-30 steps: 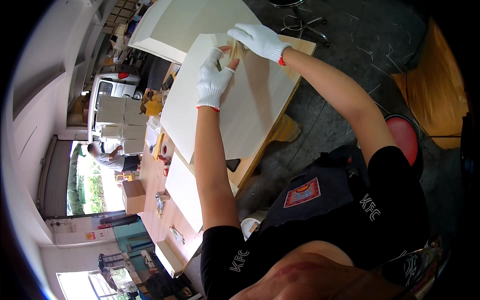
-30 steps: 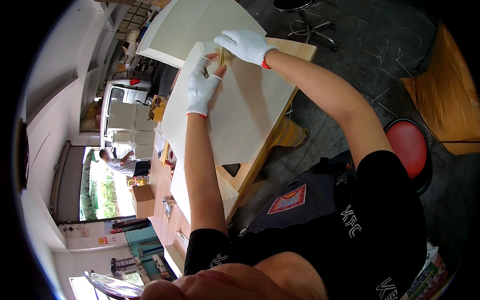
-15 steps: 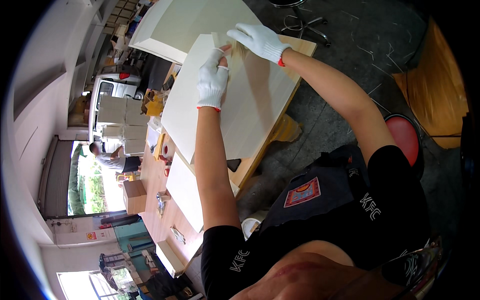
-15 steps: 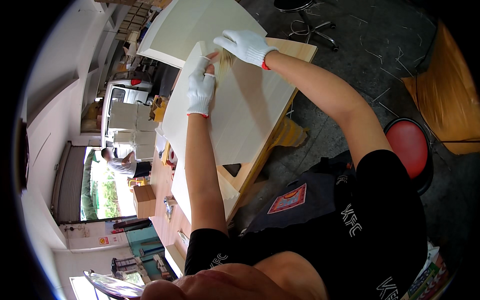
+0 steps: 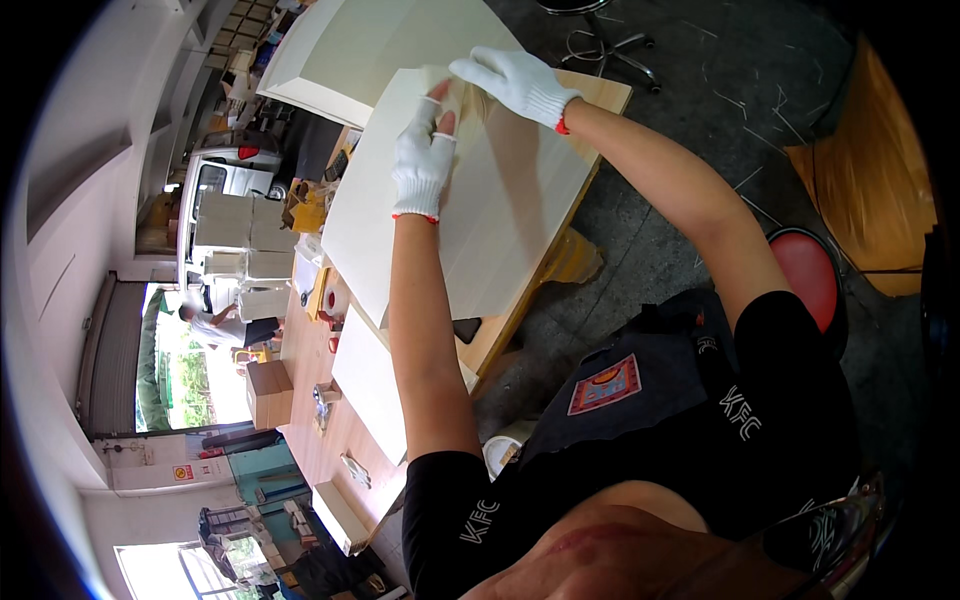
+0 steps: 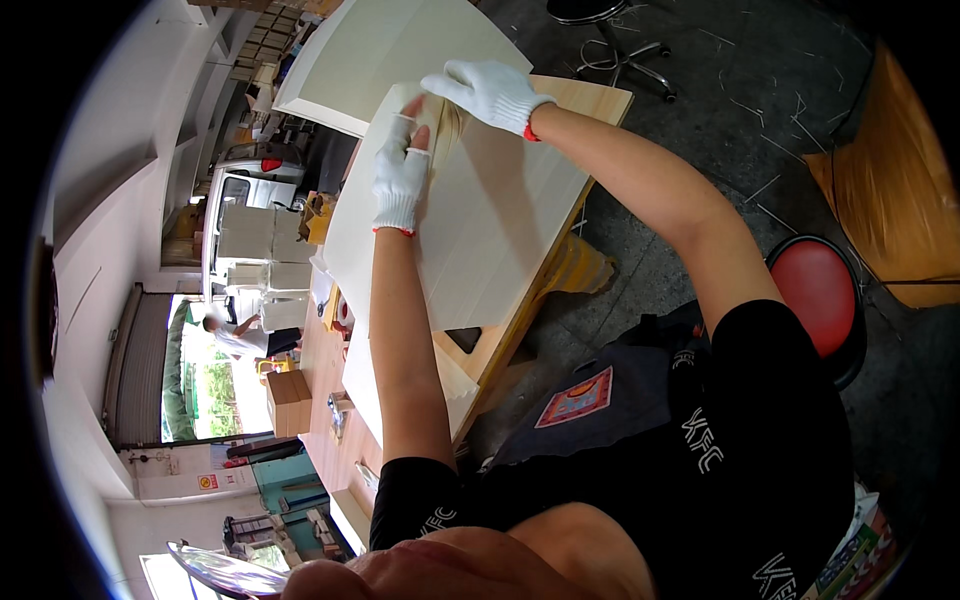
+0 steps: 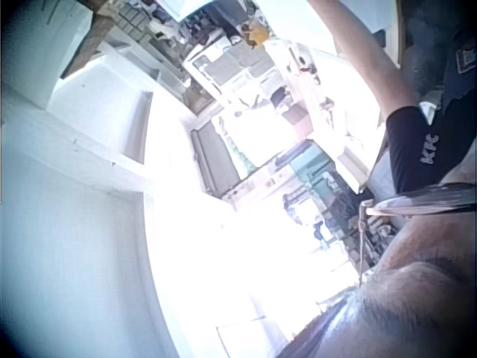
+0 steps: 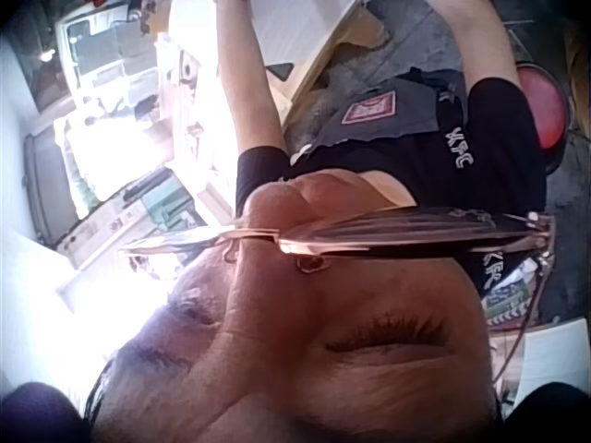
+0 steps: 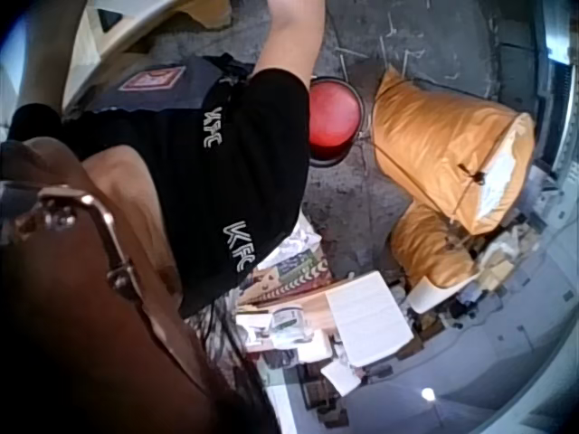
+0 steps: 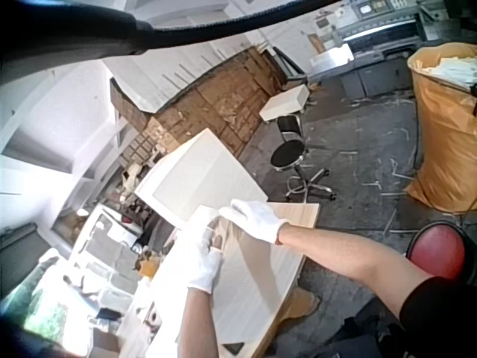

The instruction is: The person stacks white paper sheets or flat boxes on a table, turning them over and aligning them one by one.

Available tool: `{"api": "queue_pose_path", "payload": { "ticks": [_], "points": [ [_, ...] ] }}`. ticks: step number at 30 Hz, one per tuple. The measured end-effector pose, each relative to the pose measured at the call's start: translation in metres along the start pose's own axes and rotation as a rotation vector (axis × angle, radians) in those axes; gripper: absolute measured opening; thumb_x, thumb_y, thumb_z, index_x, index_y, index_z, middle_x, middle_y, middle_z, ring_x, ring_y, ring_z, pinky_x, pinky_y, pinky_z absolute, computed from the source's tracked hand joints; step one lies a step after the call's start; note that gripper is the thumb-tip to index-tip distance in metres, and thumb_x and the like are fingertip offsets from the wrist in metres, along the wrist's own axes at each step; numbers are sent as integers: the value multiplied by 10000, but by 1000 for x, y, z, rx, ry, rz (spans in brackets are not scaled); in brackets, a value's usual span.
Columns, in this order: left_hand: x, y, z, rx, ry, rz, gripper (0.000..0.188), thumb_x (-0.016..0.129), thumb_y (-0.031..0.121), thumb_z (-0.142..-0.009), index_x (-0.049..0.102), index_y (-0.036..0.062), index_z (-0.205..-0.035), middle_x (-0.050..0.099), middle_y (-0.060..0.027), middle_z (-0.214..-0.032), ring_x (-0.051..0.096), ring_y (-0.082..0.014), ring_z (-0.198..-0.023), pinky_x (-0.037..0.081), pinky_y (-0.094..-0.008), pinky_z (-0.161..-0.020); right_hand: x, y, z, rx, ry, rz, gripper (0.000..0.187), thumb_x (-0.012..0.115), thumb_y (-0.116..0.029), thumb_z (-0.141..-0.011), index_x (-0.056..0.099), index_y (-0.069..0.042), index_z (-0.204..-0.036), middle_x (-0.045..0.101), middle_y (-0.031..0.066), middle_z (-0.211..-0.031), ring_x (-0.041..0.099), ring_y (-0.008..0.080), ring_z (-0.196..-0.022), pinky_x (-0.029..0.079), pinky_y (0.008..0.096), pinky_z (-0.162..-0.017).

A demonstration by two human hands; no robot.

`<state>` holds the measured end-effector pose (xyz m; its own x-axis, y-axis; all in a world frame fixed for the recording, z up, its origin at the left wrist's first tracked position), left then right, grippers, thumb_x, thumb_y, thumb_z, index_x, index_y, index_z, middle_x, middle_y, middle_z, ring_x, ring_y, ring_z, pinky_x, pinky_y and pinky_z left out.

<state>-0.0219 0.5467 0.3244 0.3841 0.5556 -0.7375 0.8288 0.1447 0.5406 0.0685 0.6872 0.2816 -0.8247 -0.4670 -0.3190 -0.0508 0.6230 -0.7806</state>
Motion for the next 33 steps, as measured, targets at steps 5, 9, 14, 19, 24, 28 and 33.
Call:
{"api": "queue_pose_path", "payload": {
  "ticks": [5, 9, 14, 19, 24, 28, 33],
  "points": [
    [3, -11, -4, -89, -120, -103, 294, 653, 144, -921, 645, 135, -1215, 708, -109, -1068, 637, -198, -876, 499, -312, -818, 2, 5, -2, 6, 33, 21, 458, 453, -504, -977, 612, -78, -928, 640, 168, -795, 613, 393, -788, 458, 476, -701],
    [6, -12, -4, -7, -104, -97, 316, 716, 187, -882, 648, 122, -1183, 709, -120, -1094, 645, -214, -911, 496, -324, -837, 2, 3, 0, -30, 75, -21, 452, 456, -499, -975, 607, -74, -937, 638, 174, -806, 609, 398, -795, 460, 476, -705],
    [7, -17, -7, 0, -88, -88, 355, 750, 201, -856, 646, 124, -1187, 706, -146, -1124, 672, -239, -1023, 502, -333, -868, 1, 4, 0, -37, 84, -18, 452, 458, -500, -973, 610, -75, -946, 640, 171, -810, 611, 395, -795, 463, 471, -714],
    [2, -6, -2, 10, -69, -37, 294, 646, 177, -923, 640, 140, -1215, 693, -152, -1172, 653, -271, -1114, 493, -334, -908, 2, -1, 1, 22, 4, -9, 455, 461, -508, -969, 614, -80, -946, 640, 167, -802, 612, 388, -787, 464, 467, -710],
    [1, 4, -1, 26, -46, -70, 263, 581, 164, -953, 641, 115, -1204, 695, -140, -1155, 652, -287, -1101, 488, -332, -918, 0, 0, 1, 24, -6, 19, 440, 464, -496, -971, 617, -85, -941, 646, 164, -800, 613, 388, -788, 465, 470, -703],
    [7, -6, -5, -16, -125, -129, 299, 686, 178, -899, 646, 87, -1181, 697, -140, -1148, 649, -287, -1117, 489, -348, -932, 1, 1, 0, -7, 47, 18, 415, 473, -477, -971, 617, -89, -942, 652, 163, -811, 617, 391, -794, 468, 476, -700],
    [8, -11, -7, 24, -101, -109, 363, 767, 188, -842, 649, 76, -1166, 700, -138, -1144, 653, -278, -1115, 495, -357, -927, 3, 4, 0, -11, 50, 17, 406, 478, -473, -970, 615, -92, -946, 653, 166, -816, 619, 394, -799, 469, 480, -699]
  ]
}}
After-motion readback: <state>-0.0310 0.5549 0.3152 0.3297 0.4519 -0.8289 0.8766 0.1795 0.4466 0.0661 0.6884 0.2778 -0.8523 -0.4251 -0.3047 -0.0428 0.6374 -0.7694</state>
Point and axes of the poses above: each hand's wrist, its own z-axis away from the middle knuckle, its own x-axis out of the palm, y = z × x, the point moved 7 cm from there along -z, towards the middle knuckle
